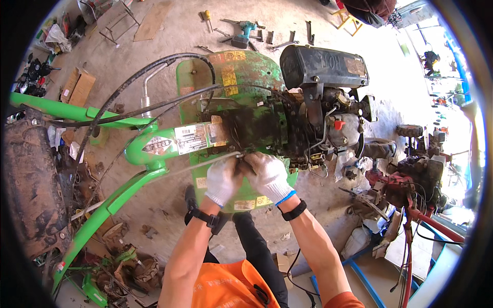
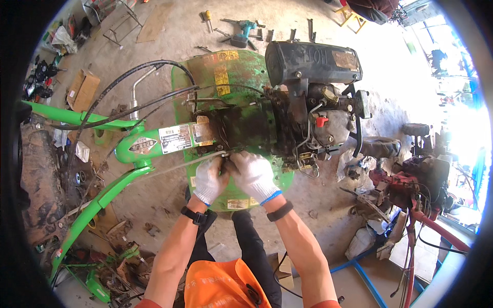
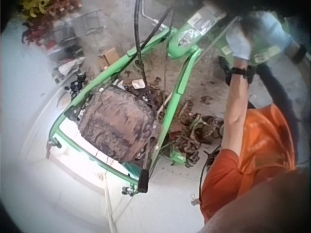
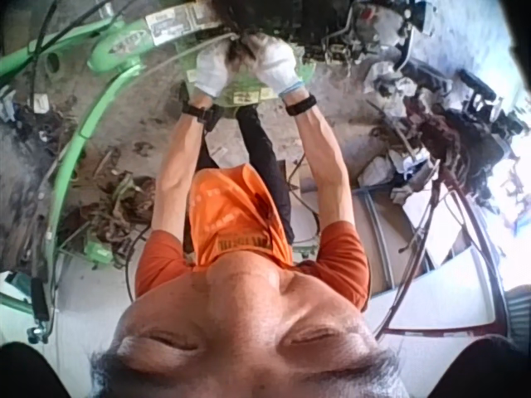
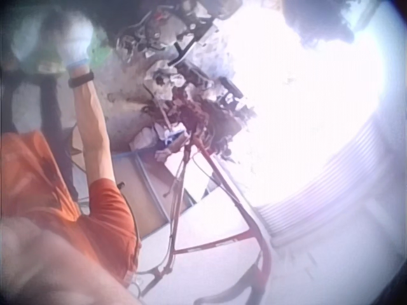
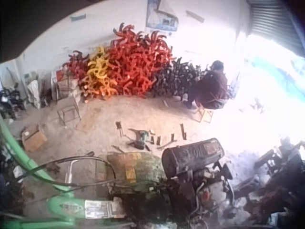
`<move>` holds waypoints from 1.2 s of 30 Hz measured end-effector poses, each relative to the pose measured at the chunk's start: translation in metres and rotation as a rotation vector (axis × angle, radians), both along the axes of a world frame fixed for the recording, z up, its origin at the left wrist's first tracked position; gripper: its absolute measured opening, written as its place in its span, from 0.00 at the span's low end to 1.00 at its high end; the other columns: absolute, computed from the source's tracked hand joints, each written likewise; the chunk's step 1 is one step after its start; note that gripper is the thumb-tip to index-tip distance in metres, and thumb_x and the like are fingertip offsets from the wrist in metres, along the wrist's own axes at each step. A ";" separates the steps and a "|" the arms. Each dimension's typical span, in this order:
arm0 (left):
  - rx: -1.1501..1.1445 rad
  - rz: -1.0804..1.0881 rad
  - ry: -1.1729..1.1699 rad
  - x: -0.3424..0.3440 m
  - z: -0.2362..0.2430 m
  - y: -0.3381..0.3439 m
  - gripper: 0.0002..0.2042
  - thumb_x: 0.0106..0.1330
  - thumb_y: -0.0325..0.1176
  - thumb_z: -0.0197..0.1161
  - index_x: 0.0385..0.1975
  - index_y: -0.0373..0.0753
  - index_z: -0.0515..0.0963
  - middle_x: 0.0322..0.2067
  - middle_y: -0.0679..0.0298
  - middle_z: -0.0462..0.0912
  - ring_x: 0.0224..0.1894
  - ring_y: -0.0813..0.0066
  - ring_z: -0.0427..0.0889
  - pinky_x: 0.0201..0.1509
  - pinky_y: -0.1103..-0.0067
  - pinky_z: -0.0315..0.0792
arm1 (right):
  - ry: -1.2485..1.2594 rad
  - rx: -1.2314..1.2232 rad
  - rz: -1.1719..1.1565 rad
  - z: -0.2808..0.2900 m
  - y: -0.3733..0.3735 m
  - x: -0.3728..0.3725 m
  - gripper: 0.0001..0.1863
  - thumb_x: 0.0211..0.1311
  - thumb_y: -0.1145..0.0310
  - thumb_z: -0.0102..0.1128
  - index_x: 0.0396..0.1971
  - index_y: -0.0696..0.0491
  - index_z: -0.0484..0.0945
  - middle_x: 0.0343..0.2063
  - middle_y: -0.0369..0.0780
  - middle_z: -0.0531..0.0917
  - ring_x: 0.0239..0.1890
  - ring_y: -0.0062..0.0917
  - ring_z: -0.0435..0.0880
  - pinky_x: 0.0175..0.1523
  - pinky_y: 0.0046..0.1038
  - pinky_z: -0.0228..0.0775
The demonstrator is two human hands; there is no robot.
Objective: The person disassembles a green walk-behind lawnmower in a workshop. They remove the handle assembly, detach the engine cover, and use a cordless impact driver to remove bolts from the engine and deck. The person repeatedly repositions the mower and uses both hands to stabilize and manipulate components.
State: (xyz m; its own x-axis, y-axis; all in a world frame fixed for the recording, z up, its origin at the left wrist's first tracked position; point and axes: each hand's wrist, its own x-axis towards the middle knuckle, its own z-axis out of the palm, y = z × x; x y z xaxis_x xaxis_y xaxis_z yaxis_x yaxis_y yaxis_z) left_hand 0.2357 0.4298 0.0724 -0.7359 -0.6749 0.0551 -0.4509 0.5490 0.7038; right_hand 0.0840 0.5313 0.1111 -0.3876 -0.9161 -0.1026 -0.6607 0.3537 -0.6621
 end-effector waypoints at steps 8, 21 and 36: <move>-0.028 0.027 0.100 0.005 0.001 -0.001 0.07 0.62 0.28 0.75 0.38 0.37 0.86 0.37 0.51 0.91 0.40 0.46 0.90 0.45 0.57 0.83 | 0.015 0.041 -0.045 -0.003 0.002 0.007 0.18 0.73 0.55 0.70 0.51 0.53 0.88 0.40 0.49 0.90 0.42 0.51 0.91 0.47 0.49 0.84; 0.241 0.042 0.069 0.025 0.012 0.006 0.08 0.74 0.27 0.70 0.48 0.34 0.89 0.44 0.48 0.93 0.46 0.46 0.93 0.51 0.62 0.85 | 0.469 0.229 0.180 -0.017 0.001 0.009 0.12 0.71 0.56 0.67 0.40 0.49 0.83 0.33 0.41 0.86 0.37 0.41 0.89 0.44 0.44 0.79; 0.202 -0.011 -0.020 0.050 0.026 0.000 0.07 0.72 0.31 0.73 0.46 0.38 0.88 0.42 0.51 0.92 0.43 0.46 0.92 0.48 0.59 0.85 | 0.200 0.281 0.253 0.019 -0.020 -0.017 0.14 0.65 0.58 0.66 0.27 0.54 0.87 0.27 0.50 0.89 0.36 0.49 0.92 0.48 0.50 0.83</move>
